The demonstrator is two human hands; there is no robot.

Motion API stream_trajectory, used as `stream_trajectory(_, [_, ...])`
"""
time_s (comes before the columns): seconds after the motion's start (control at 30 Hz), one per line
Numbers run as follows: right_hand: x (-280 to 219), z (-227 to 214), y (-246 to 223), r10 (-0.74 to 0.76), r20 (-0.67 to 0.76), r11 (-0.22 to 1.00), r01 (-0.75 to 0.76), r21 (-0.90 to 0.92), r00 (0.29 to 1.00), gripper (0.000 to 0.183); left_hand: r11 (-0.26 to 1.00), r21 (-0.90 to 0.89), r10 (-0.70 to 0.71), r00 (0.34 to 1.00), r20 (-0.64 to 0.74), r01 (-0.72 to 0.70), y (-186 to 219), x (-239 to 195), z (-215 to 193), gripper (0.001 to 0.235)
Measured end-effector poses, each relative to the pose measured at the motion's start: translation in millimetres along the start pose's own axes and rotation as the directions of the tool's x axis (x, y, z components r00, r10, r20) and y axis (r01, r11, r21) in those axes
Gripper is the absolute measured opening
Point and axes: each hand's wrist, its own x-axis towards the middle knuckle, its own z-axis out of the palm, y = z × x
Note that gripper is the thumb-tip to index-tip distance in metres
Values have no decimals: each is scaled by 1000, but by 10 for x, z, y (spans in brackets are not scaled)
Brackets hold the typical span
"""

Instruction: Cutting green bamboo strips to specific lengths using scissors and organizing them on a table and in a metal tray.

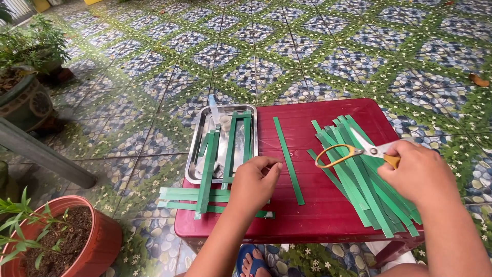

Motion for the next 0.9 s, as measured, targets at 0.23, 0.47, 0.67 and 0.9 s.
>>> stream_trajectory(0.23, [-327,68,-396,-197,-65,931,207,301,978,28,912,-391,-47,979,198,123,60,-66,127,43])
stream_trajectory(0.47, [-389,508,-595,-197,-209,146,240,960,958,42,674,-707,-17,962,273,213,-151,-69,518,28])
stream_trajectory(0.67, [-486,457,-854,-170,131,180,-100,979,977,60,943,-331,55,967,250,32,349,-367,449,44])
stream_trajectory(0.9, [-475,263,-849,-28,327,310,-303,901,945,61,933,256,223,964,142,-253,194,-385,575,58])
